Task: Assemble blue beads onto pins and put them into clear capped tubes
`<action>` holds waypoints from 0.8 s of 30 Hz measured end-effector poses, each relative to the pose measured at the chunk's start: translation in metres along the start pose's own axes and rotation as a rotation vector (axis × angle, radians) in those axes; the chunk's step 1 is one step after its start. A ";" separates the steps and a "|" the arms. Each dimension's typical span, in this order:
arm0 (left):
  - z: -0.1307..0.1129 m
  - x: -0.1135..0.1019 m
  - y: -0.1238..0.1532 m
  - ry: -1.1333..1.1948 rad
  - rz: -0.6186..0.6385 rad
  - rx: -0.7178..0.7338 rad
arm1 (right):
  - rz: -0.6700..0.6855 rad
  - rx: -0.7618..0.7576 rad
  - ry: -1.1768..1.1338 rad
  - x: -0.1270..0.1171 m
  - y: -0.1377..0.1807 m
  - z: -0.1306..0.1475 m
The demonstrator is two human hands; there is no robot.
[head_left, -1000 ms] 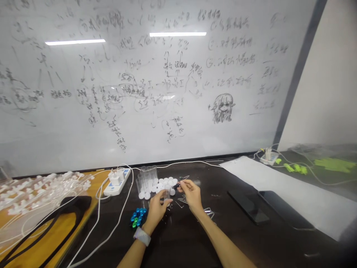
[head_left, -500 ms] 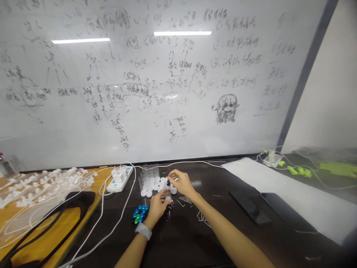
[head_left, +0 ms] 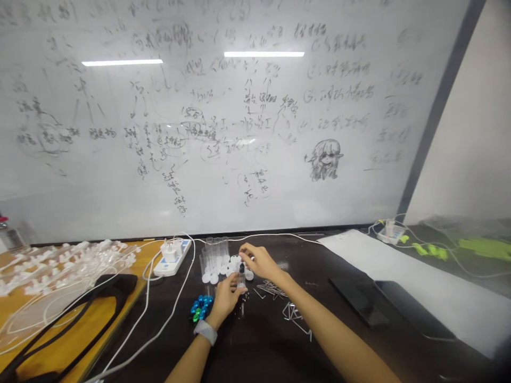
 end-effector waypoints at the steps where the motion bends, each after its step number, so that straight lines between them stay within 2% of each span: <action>1: 0.001 0.000 0.000 -0.005 -0.004 0.004 | -0.006 -0.015 0.040 0.000 0.000 -0.001; 4: 0.004 0.000 0.000 -0.019 -0.021 0.005 | 0.016 -0.051 0.161 -0.003 -0.002 -0.003; 10: 0.004 0.000 -0.001 -0.028 -0.015 0.015 | 0.171 -0.126 0.380 -0.010 -0.011 -0.001; 14: 0.000 0.000 0.001 -0.036 0.008 0.026 | 0.170 -0.104 0.442 -0.014 -0.015 0.006; 24: -0.005 0.001 0.003 -0.050 -0.020 0.018 | 0.326 -0.117 0.531 -0.014 -0.016 0.011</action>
Point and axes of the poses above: each hand's wrist, its own y-axis away from the middle knuckle, its own x-axis out of the palm, z = x × y, the point moved 1 cm from there along -y, towards the middle knuckle, and after that the axes turned 9 degrees about y, right-handed, at the moved point
